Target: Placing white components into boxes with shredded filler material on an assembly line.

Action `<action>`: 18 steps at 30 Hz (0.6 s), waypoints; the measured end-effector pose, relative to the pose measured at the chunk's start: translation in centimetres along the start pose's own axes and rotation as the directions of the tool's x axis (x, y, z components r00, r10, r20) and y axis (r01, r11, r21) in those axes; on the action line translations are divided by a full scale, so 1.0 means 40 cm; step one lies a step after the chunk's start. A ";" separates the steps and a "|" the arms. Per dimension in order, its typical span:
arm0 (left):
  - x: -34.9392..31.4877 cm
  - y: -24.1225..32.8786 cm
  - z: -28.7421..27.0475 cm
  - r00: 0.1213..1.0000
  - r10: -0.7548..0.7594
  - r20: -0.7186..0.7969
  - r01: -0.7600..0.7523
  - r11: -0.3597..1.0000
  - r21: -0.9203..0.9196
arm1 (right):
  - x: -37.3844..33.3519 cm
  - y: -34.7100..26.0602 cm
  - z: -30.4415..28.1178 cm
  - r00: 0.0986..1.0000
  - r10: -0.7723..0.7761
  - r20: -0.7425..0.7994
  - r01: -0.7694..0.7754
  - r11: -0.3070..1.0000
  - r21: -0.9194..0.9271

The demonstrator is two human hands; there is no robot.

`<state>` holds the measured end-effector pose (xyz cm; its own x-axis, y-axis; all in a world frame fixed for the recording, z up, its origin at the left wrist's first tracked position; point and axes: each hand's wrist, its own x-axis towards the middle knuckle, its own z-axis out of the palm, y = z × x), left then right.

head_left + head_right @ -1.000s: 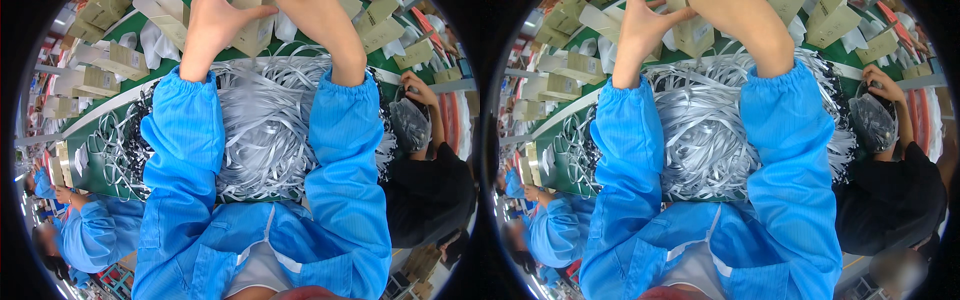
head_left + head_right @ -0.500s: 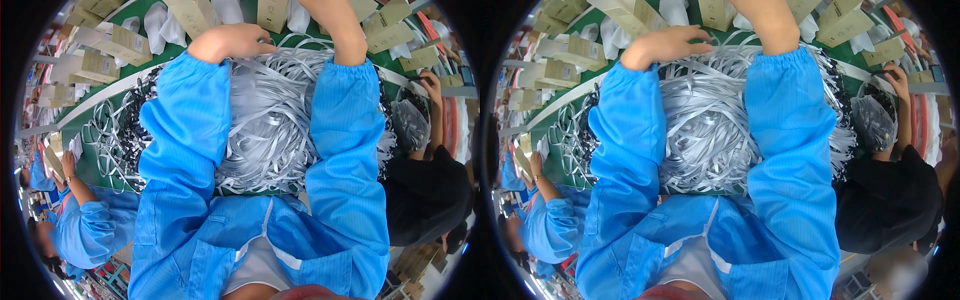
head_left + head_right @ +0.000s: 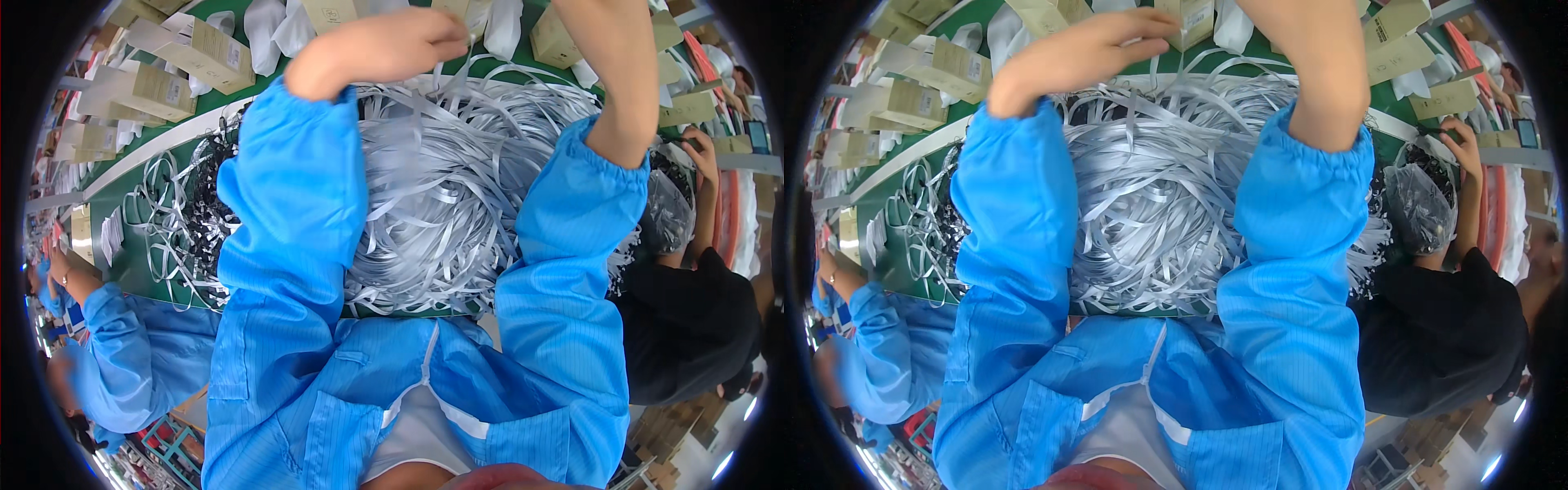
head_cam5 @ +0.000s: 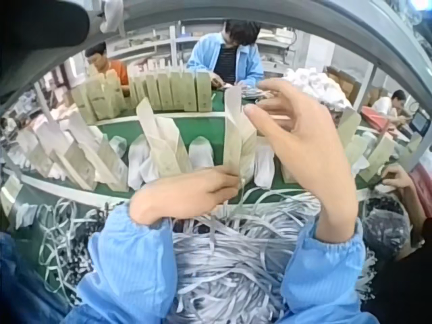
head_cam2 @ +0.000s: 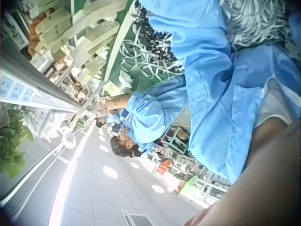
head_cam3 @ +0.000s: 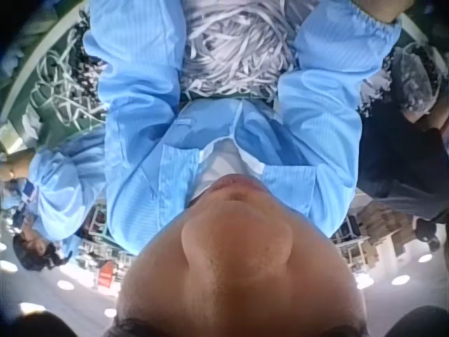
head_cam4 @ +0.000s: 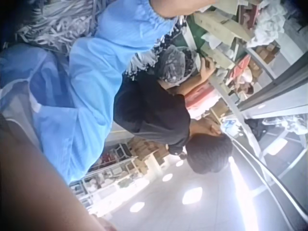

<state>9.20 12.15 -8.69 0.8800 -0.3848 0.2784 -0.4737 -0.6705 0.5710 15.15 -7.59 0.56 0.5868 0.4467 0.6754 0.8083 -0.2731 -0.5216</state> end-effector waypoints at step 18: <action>-0.088 0.300 -0.185 0.566 0.080 -0.821 -0.216 0.975 -0.054 | -0.022 -0.094 -0.080 0.605 0.411 0.682 -0.583 0.812 0.027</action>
<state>0.64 10.14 2.89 0.4869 0.2494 0.8371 -0.6500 -0.5367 0.5380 11.76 -9.68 3.57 0.6541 0.7389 -0.1617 0.3128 -0.4589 -0.8316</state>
